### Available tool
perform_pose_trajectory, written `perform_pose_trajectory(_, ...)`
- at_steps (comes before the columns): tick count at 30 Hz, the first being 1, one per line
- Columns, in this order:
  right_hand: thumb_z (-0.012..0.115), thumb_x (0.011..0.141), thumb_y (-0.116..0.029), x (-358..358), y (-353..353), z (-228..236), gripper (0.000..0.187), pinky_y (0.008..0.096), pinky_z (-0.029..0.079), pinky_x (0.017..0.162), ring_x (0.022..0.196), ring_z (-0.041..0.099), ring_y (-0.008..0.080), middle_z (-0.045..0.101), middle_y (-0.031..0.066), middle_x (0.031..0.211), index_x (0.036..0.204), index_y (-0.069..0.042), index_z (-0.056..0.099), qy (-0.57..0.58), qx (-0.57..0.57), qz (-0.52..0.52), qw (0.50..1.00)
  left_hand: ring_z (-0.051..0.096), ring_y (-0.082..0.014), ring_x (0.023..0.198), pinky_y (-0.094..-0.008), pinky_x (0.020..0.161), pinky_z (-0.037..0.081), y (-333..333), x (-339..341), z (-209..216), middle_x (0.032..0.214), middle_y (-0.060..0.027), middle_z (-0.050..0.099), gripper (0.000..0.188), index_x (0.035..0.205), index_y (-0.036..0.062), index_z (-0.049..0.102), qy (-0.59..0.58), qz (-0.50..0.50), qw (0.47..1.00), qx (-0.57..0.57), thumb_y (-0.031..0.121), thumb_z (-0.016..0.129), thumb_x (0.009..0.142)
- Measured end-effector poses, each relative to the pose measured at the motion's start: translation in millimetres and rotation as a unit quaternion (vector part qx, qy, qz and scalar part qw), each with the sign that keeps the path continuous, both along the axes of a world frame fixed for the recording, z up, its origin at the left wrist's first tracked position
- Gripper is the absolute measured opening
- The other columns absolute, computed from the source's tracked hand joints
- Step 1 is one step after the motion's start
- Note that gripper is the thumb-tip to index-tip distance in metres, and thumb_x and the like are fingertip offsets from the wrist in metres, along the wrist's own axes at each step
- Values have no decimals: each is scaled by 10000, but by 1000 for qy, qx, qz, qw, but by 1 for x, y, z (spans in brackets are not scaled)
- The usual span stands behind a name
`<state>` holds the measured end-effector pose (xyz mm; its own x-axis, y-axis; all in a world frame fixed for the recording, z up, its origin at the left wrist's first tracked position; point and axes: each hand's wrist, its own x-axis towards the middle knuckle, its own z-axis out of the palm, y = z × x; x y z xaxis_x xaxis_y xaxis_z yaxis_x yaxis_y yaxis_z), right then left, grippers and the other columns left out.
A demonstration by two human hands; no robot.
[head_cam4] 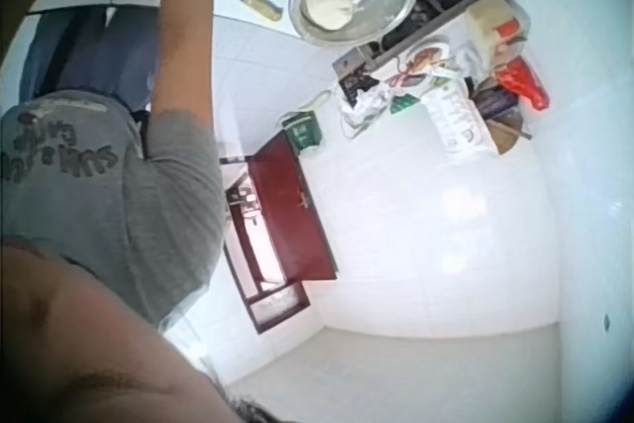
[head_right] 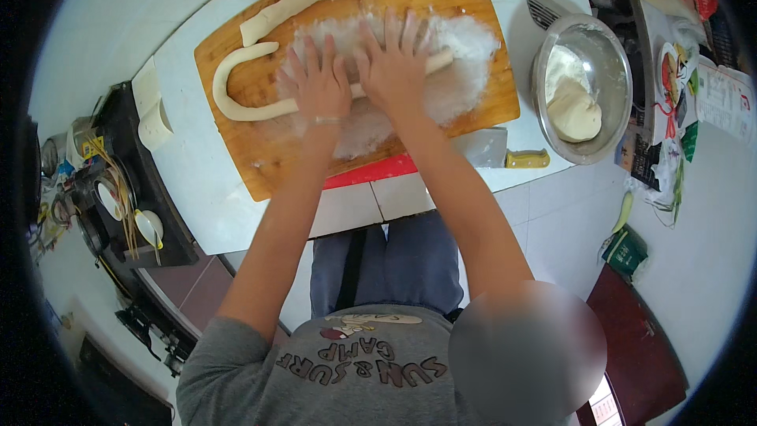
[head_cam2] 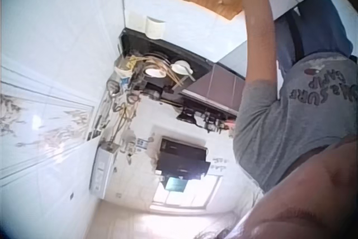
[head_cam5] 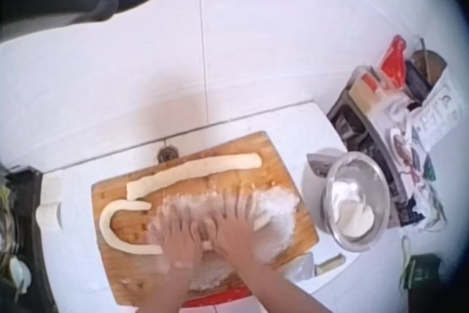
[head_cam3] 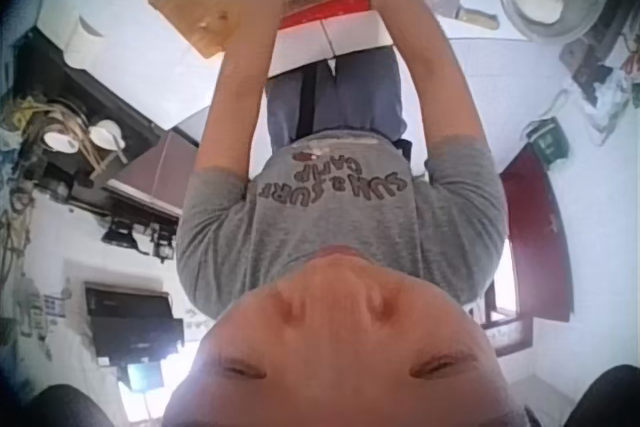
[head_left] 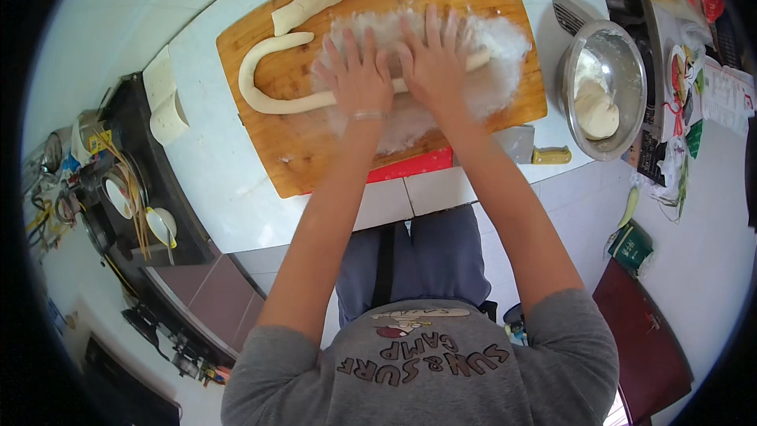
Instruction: The person rolls a long piece of dough on a floured wooden cutting board using a rolling pin. They then use a knife to cut the rolled dough into small, uniform pieces. The process is repeated with another piece of dough.
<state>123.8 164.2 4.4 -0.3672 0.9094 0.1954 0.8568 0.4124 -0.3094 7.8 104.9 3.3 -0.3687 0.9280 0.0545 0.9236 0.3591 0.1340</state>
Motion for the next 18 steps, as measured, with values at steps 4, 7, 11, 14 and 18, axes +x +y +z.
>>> perform_pose_trajectory(4,501,923,-438,13,-14,-16,535,720,103,1092,1415,220,489,322,178,1541,1429,-267,486,10,5,19,1000,205,-414,1447,-598,1166,87,-22,3,0,1556,-137,322,535,1484,139,393,-42,-14,999,-13,376,371,1004)
perform_pose_trajectory(7,512,923,-418,65,-65,6,552,722,112,1088,1409,240,485,321,183,1541,1451,-263,459,-76,-59,-15,995,229,-415,1439,-576,1173,96,-98,-4,-3,1557,-151,313,565,1495,93,352,-133,-81,988,-13,365,375,1000)
perform_pose_trajectory(11,482,944,-395,52,-36,12,544,710,104,1097,1410,246,482,299,181,1554,1469,-263,431,-77,-4,-19,997,231,-398,1444,-572,1167,124,-52,-46,10,1563,-143,309,596,1503,86,334,-44,-70,997,0,378,402,988)
perform_pose_trajectory(14,466,957,-382,33,22,-3,536,699,107,1104,1410,245,485,284,173,1565,1478,-266,417,-32,29,-35,998,231,-398,1445,-572,1172,113,-19,-64,4,1571,-140,293,586,1512,91,314,-18,-33,999,39,361,373,995)
perform_pose_trajectory(18,495,938,-401,62,0,-14,549,684,112,1119,1415,234,481,306,177,1554,1466,-260,437,-1,20,2,1000,211,-410,1450,-586,1161,134,-62,-58,1,1578,-135,282,561,1491,119,375,-9,-51,999,-6,375,388,991)
